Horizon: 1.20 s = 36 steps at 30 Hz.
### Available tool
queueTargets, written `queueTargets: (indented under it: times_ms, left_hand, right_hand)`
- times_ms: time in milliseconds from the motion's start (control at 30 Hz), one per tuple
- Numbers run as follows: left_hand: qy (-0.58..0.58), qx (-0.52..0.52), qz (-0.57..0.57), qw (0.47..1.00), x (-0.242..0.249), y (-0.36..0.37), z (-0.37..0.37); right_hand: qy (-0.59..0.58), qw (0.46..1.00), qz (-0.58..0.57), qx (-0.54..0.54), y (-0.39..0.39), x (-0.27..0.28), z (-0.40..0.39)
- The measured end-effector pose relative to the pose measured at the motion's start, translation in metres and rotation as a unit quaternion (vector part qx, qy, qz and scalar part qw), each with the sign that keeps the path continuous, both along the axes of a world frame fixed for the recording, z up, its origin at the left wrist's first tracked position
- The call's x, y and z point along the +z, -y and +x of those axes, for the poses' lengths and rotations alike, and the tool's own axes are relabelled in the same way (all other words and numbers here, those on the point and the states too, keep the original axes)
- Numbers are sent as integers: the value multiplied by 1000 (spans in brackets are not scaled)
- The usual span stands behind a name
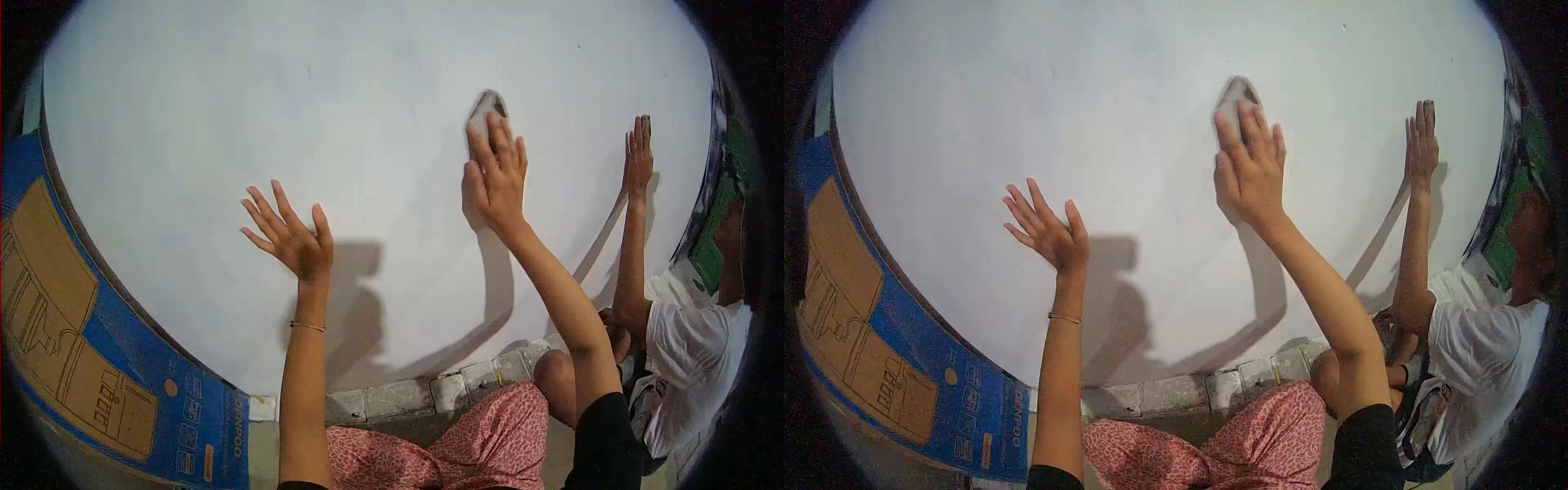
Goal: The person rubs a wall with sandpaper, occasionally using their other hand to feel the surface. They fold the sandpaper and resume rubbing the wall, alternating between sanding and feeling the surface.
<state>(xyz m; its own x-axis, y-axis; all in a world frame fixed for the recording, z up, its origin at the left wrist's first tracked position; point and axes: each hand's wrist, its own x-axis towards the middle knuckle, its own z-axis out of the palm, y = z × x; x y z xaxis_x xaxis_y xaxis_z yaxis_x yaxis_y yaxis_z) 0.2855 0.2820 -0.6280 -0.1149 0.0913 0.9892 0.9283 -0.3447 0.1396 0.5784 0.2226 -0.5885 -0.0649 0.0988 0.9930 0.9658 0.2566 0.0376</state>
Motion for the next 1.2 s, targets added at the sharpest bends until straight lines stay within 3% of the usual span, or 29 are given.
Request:
queueTargets:
  times_ms: [67,133,200,267,367,467,533,600,667,700,733,800,867,933,1000,1067,1100,1133,1200]
  left_hand:
    - [3,0,7,1000,0,1,3]
    - [8,0,14,1000,2,4,6]
    - [2,-11,-5,1000,4,9,12]
    - [-23,-27,7,999,9,7,20]
    - [-71,-40,22,996,27,10,29]
    - [-96,-23,17,995,42,13,37]
    - [-94,-10,17,995,43,12,38]
    - [-103,-17,25,994,41,9,36]
    - [-105,-24,32,994,39,8,35]
    - [-104,-22,32,994,39,10,36]
    - [-103,-20,32,994,40,10,37]
    - [-100,-18,31,994,40,9,36]
    - [-100,-19,28,994,39,9,37]
    - [-103,-16,28,994,40,10,37]
    - [-104,-17,32,994,40,9,38]
    - [-104,-17,34,994,39,9,37]
    - [-102,-23,28,994,40,11,37]
    - [-99,-29,23,994,41,12,37]
    - [-100,-27,25,994,40,10,36]
  right_hand:
    - [1,1000,-18,7,10,-11,-15]
    - [194,969,-149,12,20,-33,-23]
    - [358,912,-183,84,14,-49,-26]
    - [364,912,-172,78,9,-42,-17]
    - [97,992,-75,-26,1,-22,-6]
    - [12,999,-41,31,2,-38,-31]
    - [235,957,-167,37,1,-69,-33]
    - [284,949,-135,32,-4,-83,-26]
    - [181,977,-107,-31,-3,-77,-8]
    - [83,992,-90,-20,-2,-73,-1]
    - [85,992,-91,-20,-2,-73,-2]
    - [-48,998,-43,25,-2,-77,-15]
    - [102,984,-142,22,8,-92,-23]
    - [318,931,-170,64,8,-92,-17]
    - [279,949,-138,39,9,-77,1]
    - [107,992,-61,0,9,-53,16]
    - [1,999,-41,13,5,-42,21]
    - [2,999,-39,14,6,-39,19]
    - [-104,993,-11,60,7,-33,6]
